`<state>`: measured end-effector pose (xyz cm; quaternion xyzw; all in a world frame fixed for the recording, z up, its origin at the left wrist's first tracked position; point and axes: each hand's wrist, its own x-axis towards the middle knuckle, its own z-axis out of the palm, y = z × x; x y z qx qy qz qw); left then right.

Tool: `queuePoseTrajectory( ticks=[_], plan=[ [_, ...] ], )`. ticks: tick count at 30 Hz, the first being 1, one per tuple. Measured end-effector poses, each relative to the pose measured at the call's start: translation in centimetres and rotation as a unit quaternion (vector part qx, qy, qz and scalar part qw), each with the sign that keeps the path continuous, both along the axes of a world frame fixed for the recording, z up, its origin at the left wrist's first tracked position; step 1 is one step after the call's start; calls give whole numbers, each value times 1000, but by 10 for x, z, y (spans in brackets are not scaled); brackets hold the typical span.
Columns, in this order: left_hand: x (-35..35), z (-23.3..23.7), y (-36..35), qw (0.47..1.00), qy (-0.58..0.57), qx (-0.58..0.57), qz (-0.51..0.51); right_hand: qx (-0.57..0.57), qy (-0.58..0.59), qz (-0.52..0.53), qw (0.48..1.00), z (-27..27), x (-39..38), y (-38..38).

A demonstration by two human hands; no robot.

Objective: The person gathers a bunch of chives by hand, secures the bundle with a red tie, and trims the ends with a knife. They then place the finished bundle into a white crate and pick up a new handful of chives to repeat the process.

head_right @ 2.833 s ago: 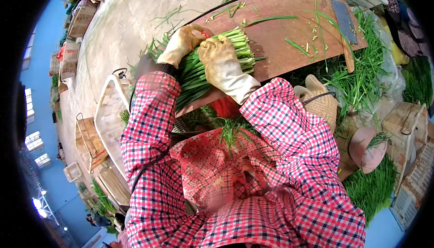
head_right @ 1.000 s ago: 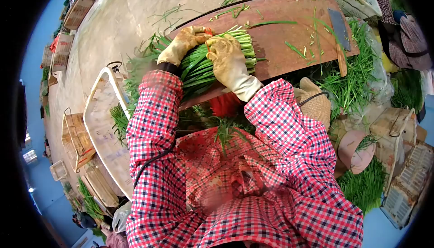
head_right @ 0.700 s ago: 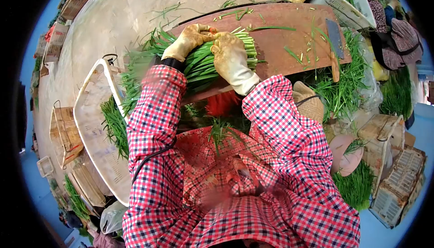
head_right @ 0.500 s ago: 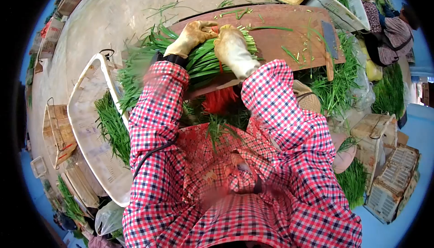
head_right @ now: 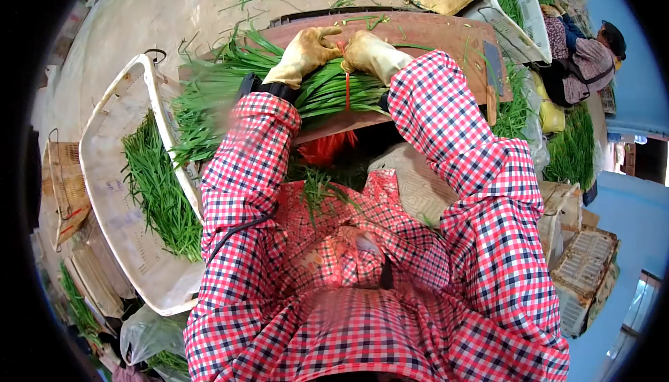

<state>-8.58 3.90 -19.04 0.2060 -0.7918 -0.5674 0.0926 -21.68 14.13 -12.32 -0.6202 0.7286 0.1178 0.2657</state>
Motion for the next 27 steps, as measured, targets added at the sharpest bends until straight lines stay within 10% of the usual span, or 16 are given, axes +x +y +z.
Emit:
queuePoseTrajectory(
  ticks=[3, 8, 12, 27],
  plan=[
    [-1, -2, 3, 1000, -1, -13, 11, -24, 40, 140, 989, -35, -32, 0],
    [-2, 0, 5, 999, -4, -30, 12, 87, 26, -72, 993, -9, -11, -5],
    [-5, -8, 7, 999, 33, -15, -4, 92, -1, -6, 996, -66, -57, -14],
    [-5, 0, 24, 998, 54, -4, 29, 59, 29, 16, 998, -23, -30, 0]
  ],
)
